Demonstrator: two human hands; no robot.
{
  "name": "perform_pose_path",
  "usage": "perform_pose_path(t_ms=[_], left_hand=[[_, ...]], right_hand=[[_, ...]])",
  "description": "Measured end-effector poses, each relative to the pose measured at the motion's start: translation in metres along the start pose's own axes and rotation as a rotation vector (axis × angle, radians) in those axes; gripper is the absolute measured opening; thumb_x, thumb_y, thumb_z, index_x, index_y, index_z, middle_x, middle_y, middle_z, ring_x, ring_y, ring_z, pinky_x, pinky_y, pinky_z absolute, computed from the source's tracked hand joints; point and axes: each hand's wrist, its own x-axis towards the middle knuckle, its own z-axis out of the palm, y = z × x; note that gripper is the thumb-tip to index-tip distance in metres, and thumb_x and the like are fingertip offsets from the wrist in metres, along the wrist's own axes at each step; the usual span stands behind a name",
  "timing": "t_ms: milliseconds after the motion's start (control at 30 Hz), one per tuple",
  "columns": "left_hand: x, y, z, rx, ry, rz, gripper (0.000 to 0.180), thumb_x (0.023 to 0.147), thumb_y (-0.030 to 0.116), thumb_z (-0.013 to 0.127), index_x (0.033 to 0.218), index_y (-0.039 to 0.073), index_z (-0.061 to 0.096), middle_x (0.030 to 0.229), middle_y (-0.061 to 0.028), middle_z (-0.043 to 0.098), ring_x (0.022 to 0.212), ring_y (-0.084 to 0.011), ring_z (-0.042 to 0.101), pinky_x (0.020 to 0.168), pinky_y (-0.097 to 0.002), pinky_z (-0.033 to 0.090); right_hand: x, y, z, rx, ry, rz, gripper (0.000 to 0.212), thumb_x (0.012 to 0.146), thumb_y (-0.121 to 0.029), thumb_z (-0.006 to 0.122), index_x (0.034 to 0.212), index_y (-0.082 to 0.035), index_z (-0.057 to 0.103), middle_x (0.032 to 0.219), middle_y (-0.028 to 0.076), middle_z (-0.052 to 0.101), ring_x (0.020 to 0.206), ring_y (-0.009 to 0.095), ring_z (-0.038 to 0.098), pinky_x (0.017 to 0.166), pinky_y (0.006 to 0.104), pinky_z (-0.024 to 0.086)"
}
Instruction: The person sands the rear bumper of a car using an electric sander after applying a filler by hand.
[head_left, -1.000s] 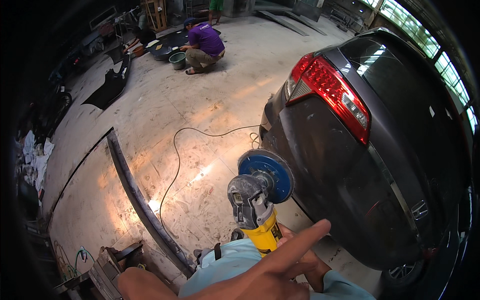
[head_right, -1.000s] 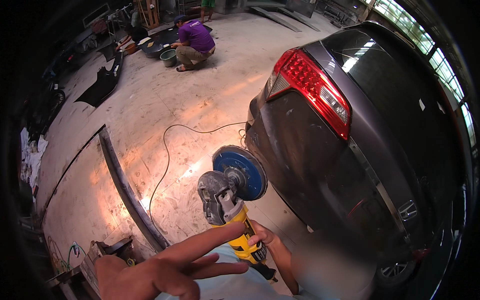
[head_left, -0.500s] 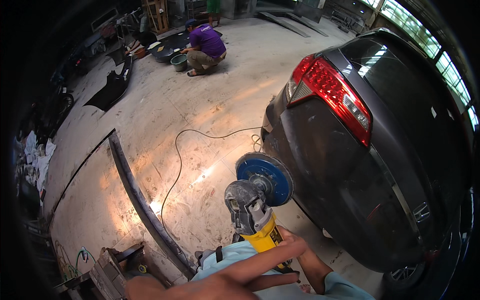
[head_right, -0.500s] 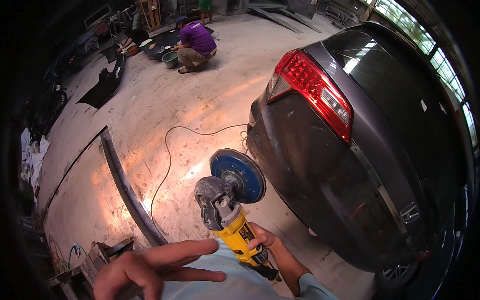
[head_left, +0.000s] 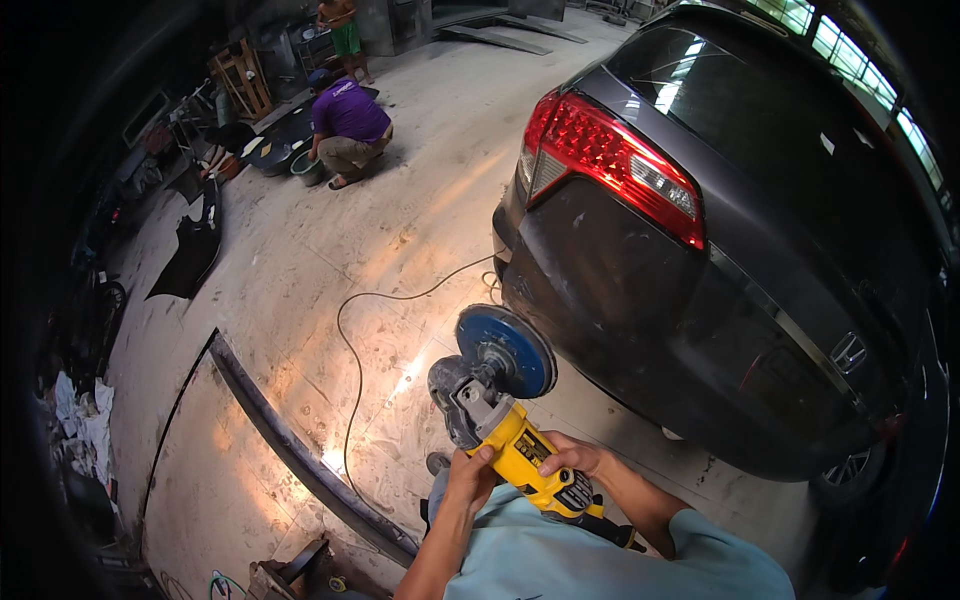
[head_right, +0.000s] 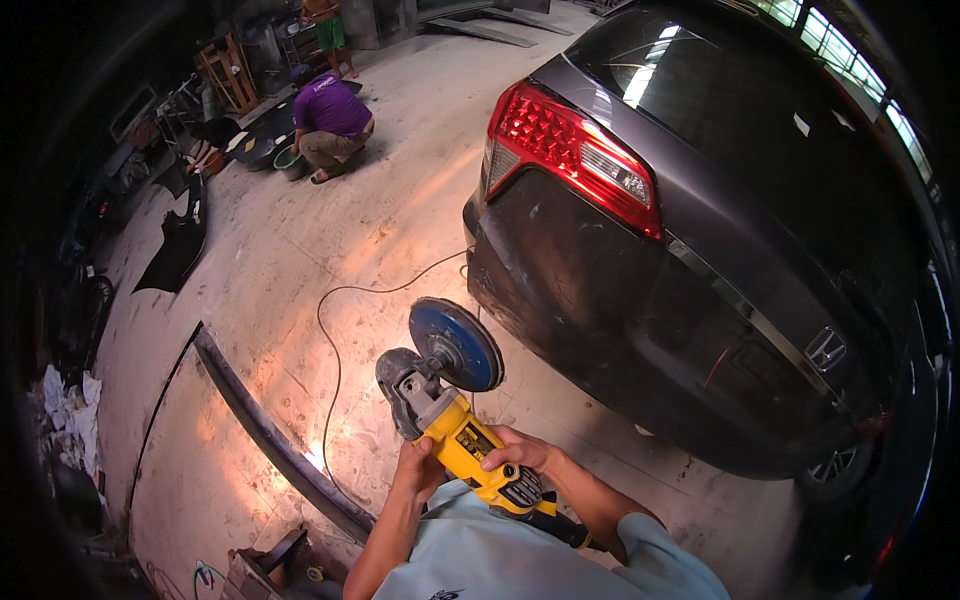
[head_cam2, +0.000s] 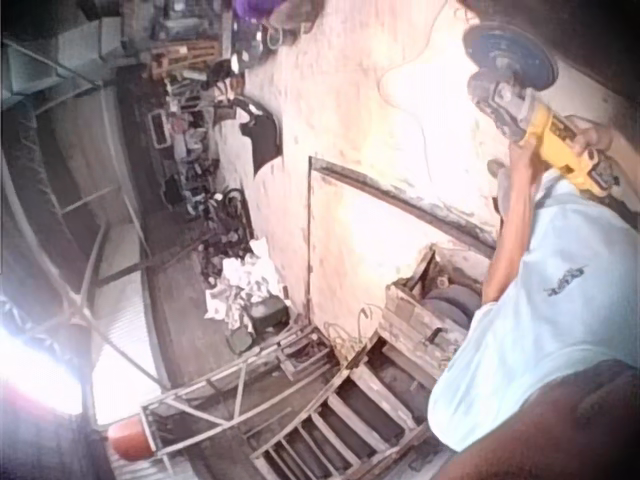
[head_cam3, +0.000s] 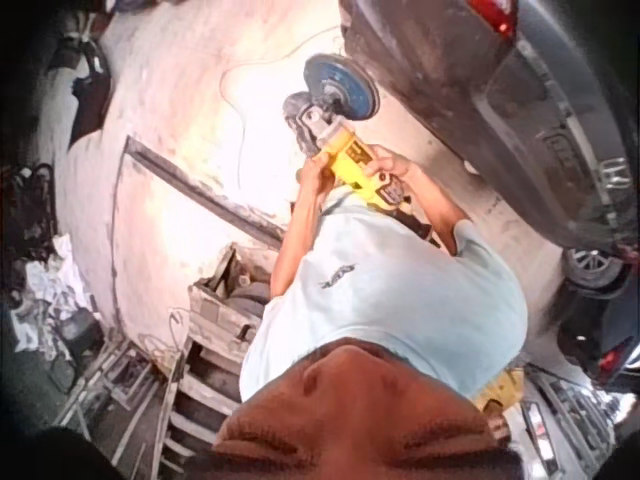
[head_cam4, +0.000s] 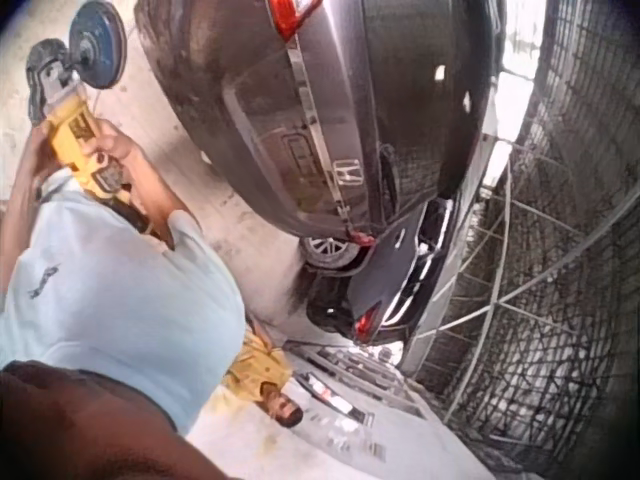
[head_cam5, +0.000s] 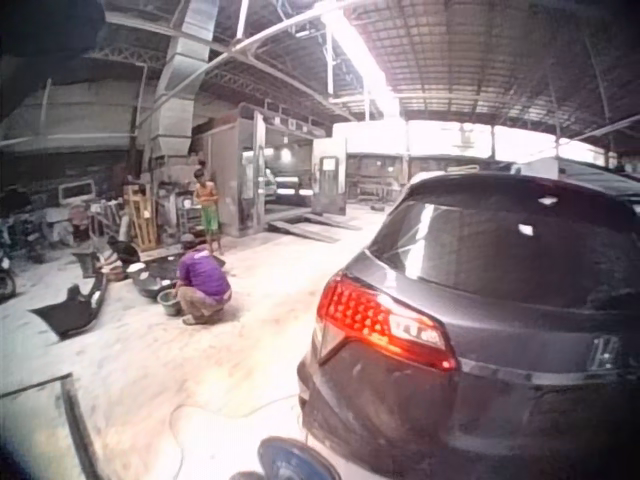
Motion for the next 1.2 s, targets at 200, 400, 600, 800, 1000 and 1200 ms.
perform_pose_path(t_ms=[200, 400, 600, 800, 1000, 1200], left_hand=[[0.027, -0.001, -0.019, -0.431, 0.04, -0.069, 0.082, 0.066, 0.043, 0.079, 0.128, 0.003, 0.044, 0.123, -0.0119, 0.053, 0.114, -0.0279, 0.051, 0.099, -0.0435, 0.04], [0.094, 0.039, -0.038, -0.529, 0.029, 0.017, 0.075, 0.071, 0.037, 0.075, 0.13, 0.002, 0.043, 0.127, -0.0113, 0.051, 0.118, -0.0274, 0.048, 0.103, -0.0448, 0.036], [0.149, 0.111, -0.055, -0.485, -0.177, -0.007, 0.09, 0.068, 0.053, 0.074, 0.135, 0.007, 0.037, 0.132, -0.012, 0.046, 0.123, -0.031, 0.043, 0.103, -0.0517, 0.035], [0.18, 0.136, -0.028, -0.36, -0.143, -0.107, 0.083, 0.07, 0.049, 0.074, 0.13, 0.003, 0.04, 0.125, -0.0146, 0.05, 0.115, -0.0305, 0.051, 0.093, -0.0492, 0.047], [0.192, 0.122, 0.003, -0.261, -0.171, -0.192, 0.08, 0.072, 0.048, 0.072, 0.13, 0.003, 0.04, 0.125, -0.0154, 0.049, 0.114, -0.0322, 0.051, 0.092, -0.0499, 0.047], [0.205, 0.083, 0.031, -0.281, -0.304, -0.28, 0.08, 0.072, 0.044, 0.074, 0.129, -0.001, 0.041, 0.125, -0.0154, 0.051, 0.114, -0.0299, 0.052, 0.096, -0.0447, 0.045]], right_hand=[[-0.008, -0.017, 0.006, -0.704, 0.301, 0.29, 0.076, 0.075, -0.037, 0.071, 0.133, -0.004, 0.035, 0.119, 0.014, 0.055, 0.107, 0.024, 0.055, 0.09, 0.0318, 0.044], [-0.009, -0.032, 0.05, -1.534, 0.872, 0.164, 0.095, 0.07, -0.028, 0.073, 0.143, -0.007, 0.015, 0.132, 0.016, 0.044, 0.107, 0.033, 0.055, 0.084, 0.041, 0.049], [0.021, -0.078, 0.043, -1.817, 1.008, -0.038, 0.092, 0.062, -0.027, 0.076, 0.14, -0.006, 0.031, 0.121, 0.008, 0.051, 0.083, 0.019, 0.058, 0.072, 0.0304, 0.052], [0.03, -0.091, 0.009, -2.123, 1.172, -0.234, 0.087, 0.054, -0.031, 0.079, 0.129, -0.002, 0.045, 0.104, 0.007, 0.059, 0.079, 0.016, 0.059, 0.07, 0.0279, 0.05], [0.008, -0.079, -0.008, -2.019, 1.272, -0.111, 0.078, 0.054, -0.027, 0.079, 0.122, -0.002, 0.049, 0.091, 0.006, 0.06, 0.076, 0.018, 0.061, 0.067, 0.0297, 0.05], [-0.045, -0.078, -0.003, -1.596, 1.25, -0.045, 0.066, 0.06, -0.021, 0.077, 0.116, -0.001, 0.049, 0.098, 0.012, 0.057, 0.086, 0.031, 0.06, 0.071, 0.0391, 0.049]])
